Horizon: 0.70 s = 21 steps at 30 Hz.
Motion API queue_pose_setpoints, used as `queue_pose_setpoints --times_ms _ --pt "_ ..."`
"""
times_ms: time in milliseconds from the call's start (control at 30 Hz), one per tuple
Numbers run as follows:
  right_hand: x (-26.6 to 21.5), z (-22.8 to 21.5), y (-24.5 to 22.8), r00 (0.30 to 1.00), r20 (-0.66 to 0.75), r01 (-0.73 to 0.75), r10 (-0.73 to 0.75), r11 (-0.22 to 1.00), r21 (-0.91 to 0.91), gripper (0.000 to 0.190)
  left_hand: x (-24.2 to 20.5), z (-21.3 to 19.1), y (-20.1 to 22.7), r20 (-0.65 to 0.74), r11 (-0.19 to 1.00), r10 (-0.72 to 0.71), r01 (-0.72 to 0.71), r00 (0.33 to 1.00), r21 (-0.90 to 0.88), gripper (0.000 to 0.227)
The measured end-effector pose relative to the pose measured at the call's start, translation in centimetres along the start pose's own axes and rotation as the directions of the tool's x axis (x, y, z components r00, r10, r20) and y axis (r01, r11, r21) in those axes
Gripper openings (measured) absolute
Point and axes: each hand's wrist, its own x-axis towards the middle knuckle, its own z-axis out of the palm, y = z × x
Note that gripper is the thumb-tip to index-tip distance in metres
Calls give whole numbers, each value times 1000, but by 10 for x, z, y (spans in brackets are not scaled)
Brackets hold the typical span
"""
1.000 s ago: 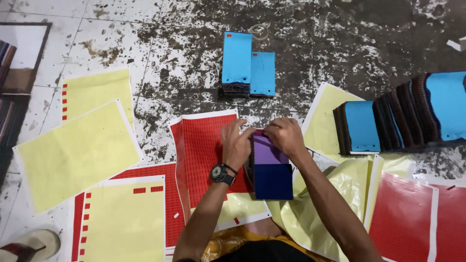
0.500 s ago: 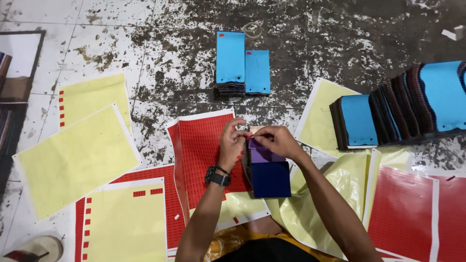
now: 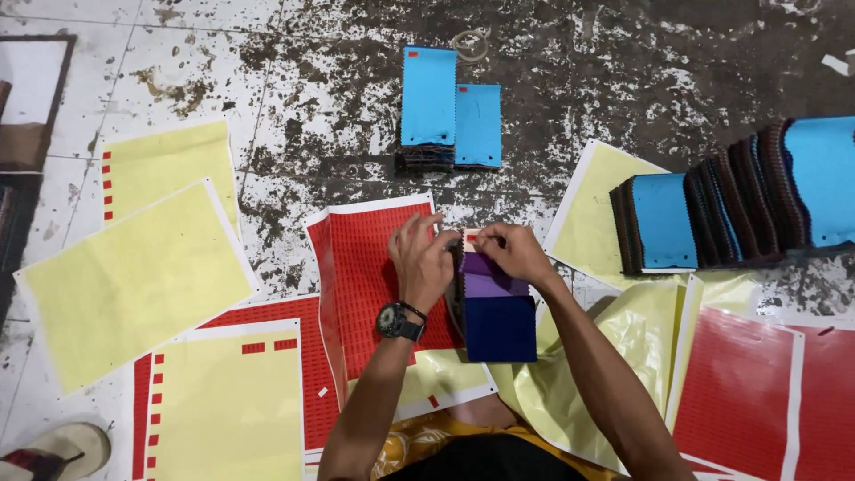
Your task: The person sits on the floor and assembles spiral-bound notebooks by hand. They peel small red adhesive strips from a red sheet and apply them to the spines of blue, purple, and brown notebooks, stacking the finished items.
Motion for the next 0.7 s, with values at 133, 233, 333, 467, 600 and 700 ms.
queue_pose_setpoints --times_ms 133,233,333,467,600,700 --pt "3 2 -3 994 22 -110 110 994 4 13 -3 27 -15 -38 986 100 -94 994 136 38" --pt "4 4 -2 986 12 -166 167 985 -50 16 -3 37 -12 -11 976 152 -148 988 158 36" --pt "2 3 -12 979 10 -201 204 969 -145 18 -2 39 -9 -40 936 213 -193 976 294 31" --pt "0 -1 -15 996 -77 -79 52 905 -419 22 -1 35 -7 -44 936 202 -180 978 301 27" --pt "4 -1 1 965 -71 138 -252 719 -681 23 3 20 5 6 975 133 -132 991 179 29" --pt "4 7 23 844 -139 273 -519 638 -720 10 1 12 4 17 994 58 -56 998 -95 42"
